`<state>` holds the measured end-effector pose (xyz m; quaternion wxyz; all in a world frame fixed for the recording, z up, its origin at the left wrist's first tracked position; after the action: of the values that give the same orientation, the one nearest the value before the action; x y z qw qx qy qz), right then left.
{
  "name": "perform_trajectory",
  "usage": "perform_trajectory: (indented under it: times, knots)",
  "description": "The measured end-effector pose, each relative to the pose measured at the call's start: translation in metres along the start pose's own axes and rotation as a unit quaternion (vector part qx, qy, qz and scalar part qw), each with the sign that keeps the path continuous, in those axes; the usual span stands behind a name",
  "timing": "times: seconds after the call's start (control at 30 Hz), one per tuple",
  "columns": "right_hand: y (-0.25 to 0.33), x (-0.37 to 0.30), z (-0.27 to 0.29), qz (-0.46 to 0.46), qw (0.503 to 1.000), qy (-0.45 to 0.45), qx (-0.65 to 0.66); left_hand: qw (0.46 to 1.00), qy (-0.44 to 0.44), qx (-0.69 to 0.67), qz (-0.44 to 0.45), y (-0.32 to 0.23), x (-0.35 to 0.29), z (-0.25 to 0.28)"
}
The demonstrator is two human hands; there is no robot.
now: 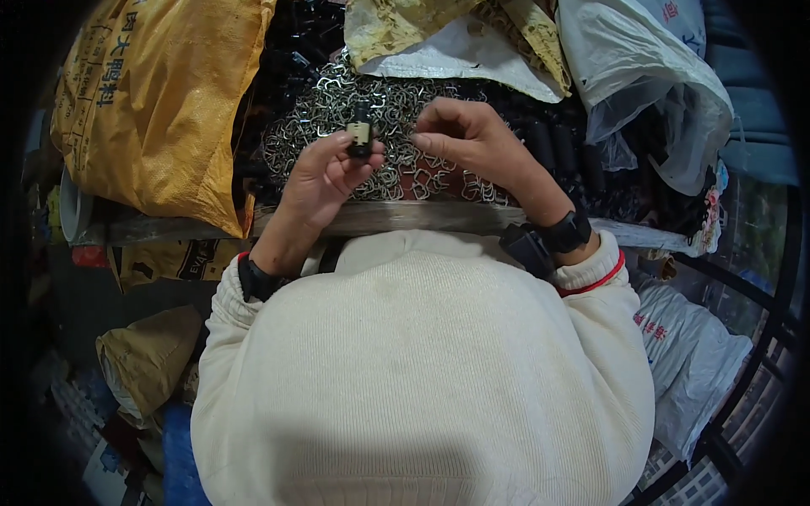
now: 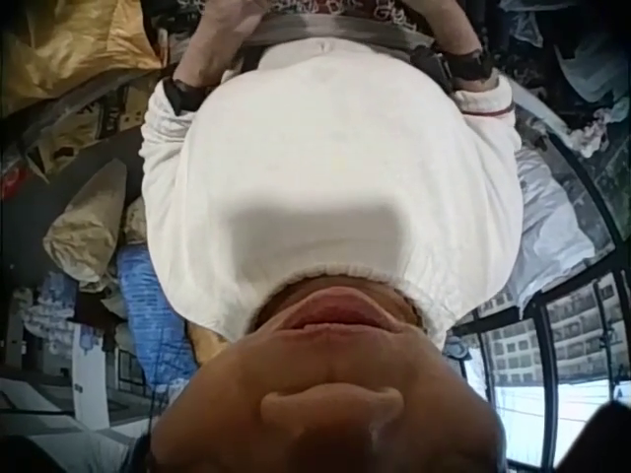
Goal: Assembling small mechanical components by inserting metal pins into plastic housings.
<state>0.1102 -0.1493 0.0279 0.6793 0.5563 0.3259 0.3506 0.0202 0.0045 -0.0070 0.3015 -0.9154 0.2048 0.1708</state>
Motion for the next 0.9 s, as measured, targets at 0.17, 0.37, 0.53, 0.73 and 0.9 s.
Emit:
perform_trajectory:
  times: [0.17, 0.37, 0.53, 0.73, 0.9]
  knots:
    - [-0.002, -0.009, -0.011, 0.082, 0.979, 0.056, -0.178, 0.999, -0.012, 0.017, -0.039, -0.007, -0.005, 0.005]
    - [-0.008, -0.004, -0.037, 0.220, 0.902, 0.122, -0.352, 0.998, -0.016, 0.010, -0.057, -0.005, -0.005, 0.003]
    - [-0.010, -0.009, 0.001, 0.141, 0.869, 0.038, -0.473, 0.997, 0.006, 0.034, -0.065, -0.006, -0.008, 0.010]
    - [-0.012, -0.028, 0.045, 0.030, 0.762, -0.069, -0.643, 0.998, 0.000, 0.016, -0.053, -0.002, -0.004, 0.005]
    - [-0.024, -0.032, 0.046, 0.048, 0.740, -0.065, -0.668, 0.998, -0.014, -0.008, -0.053, -0.001, -0.002, 0.002]
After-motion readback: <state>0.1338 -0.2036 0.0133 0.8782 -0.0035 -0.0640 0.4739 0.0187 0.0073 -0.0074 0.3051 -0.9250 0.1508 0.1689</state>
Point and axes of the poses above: each hand's wrist, its own x-axis towards the middle knuckle, its own z-axis out of the back of the hand, y = z × x, the point moved 4 cm from there along x, towards the middle knuckle, and after that the axes turned 9 degrees about z, right-handed, at the moved point
